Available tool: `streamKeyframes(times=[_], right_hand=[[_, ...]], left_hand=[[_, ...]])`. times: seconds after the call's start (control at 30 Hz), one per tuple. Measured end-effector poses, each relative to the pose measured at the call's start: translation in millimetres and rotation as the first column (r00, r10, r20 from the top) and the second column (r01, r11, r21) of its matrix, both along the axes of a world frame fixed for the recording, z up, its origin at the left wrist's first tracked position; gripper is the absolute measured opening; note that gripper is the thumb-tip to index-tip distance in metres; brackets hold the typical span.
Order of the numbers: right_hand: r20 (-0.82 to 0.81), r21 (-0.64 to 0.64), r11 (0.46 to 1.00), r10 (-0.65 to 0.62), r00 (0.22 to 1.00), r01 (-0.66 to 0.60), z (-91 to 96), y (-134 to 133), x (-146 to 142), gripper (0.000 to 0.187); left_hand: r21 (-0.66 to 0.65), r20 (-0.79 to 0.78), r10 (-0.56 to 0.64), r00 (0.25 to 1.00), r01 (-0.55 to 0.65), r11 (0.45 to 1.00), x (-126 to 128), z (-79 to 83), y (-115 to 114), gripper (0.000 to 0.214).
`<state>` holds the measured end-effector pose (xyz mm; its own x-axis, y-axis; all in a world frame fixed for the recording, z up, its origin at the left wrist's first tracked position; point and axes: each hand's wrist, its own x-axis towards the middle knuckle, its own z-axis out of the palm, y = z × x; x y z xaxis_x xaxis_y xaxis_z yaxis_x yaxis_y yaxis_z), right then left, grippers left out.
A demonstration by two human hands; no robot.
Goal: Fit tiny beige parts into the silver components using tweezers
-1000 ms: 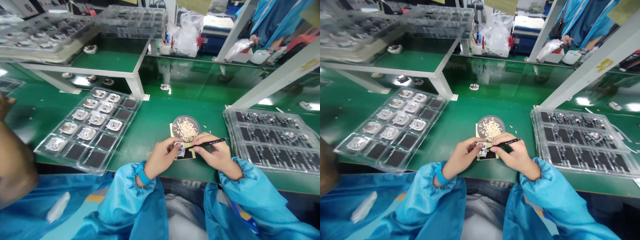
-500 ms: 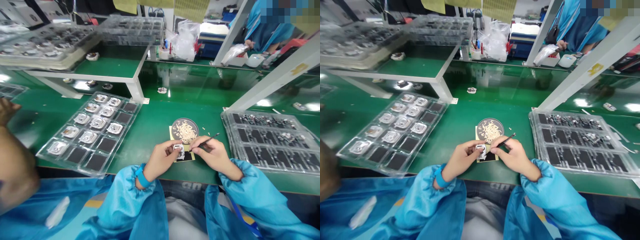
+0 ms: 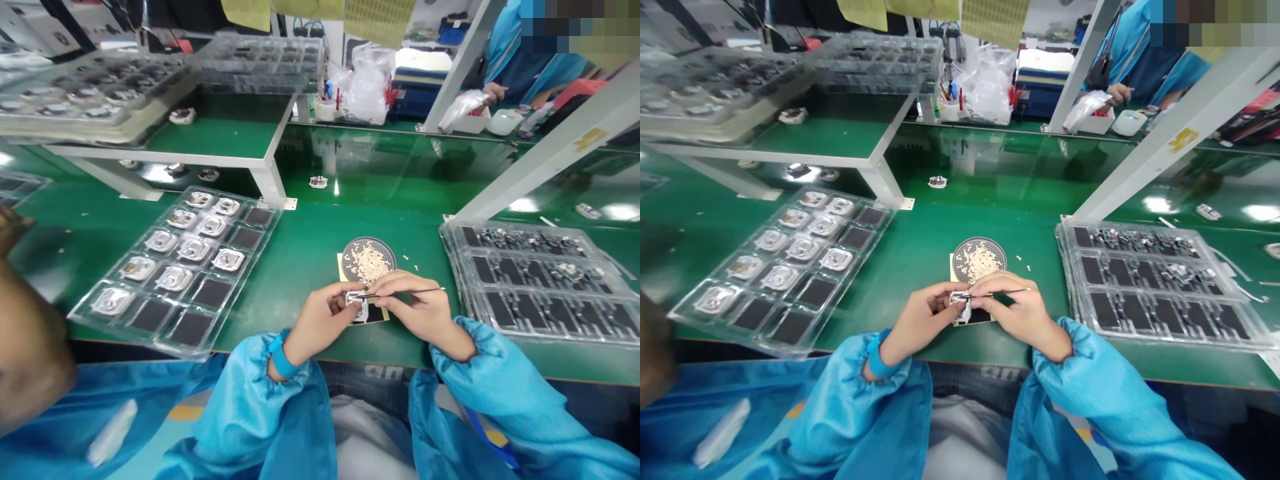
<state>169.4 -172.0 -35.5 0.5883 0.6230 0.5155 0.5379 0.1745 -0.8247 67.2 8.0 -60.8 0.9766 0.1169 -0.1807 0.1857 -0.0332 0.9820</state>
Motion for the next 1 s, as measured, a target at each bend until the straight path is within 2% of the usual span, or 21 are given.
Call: streamKeyframes(times=[0.13, 0.3, 0.57, 0.77, 0.83, 0.9, 0.97, 1.0], right_hand=[[0.012, -0.006, 1.0, 0.009, 1.0, -0.009, 1.0, 2, -1, 0.021], [0.001, 0.012, 1.0, -0.017, 1.0, 0.017, 2.0, 3, -4, 0.014], [0.014, 0.05, 0.998, 0.03, 0.999, -0.03, -2.4, 3, -2, 0.02], [-0.089, 0.083, 0.996, -0.027, 0.996, 0.034, -5.4, 6, -7, 0.007], [-0.146, 0.133, 0.989, -0.041, 0.988, 0.061, 3.2, 1, -11, 0.009], [-0.172, 0.139, 0.987, -0.062, 0.983, 0.087, 19.6, -13, -13, 0.015], [-0.146, 0.058, 0.978, -0.19, 0.971, 0.2, 40.8, -36, -6, 0.025], [-0.099, 0.004, 0.949, -0.314, 0.944, 0.316, 51.0, -51, 3, 0.028]], left_hand=[[0.013, -0.003, -0.022, 1.0, 0.022, 1.0, -1, 1.0, 1, 0.038], [-0.03, -0.001, -0.036, 0.999, 0.036, 0.999, -2, 1.0, 1, 0.041], [-0.03, 0.008, -0.036, 0.999, 0.036, 0.999, 0, 2.3, 2, 0.045], [0.031, -0.002, -0.048, 0.999, 0.048, 0.998, 1, -2.0, 6, 0.044], [0.044, -0.007, -0.039, 0.999, 0.039, 0.998, 2, -4.4, 8, 0.042], [0.002, 0.01, -0.015, 1.0, 0.015, 1.0, 3, -5.3, 9, 0.04], [-0.05, 0.035, 0.026, 0.999, -0.024, 0.998, 4, -4.0, 10, 0.04], [-0.066, 0.042, 0.052, 0.998, -0.049, 0.997, 4, -2.7, 9, 0.043]])
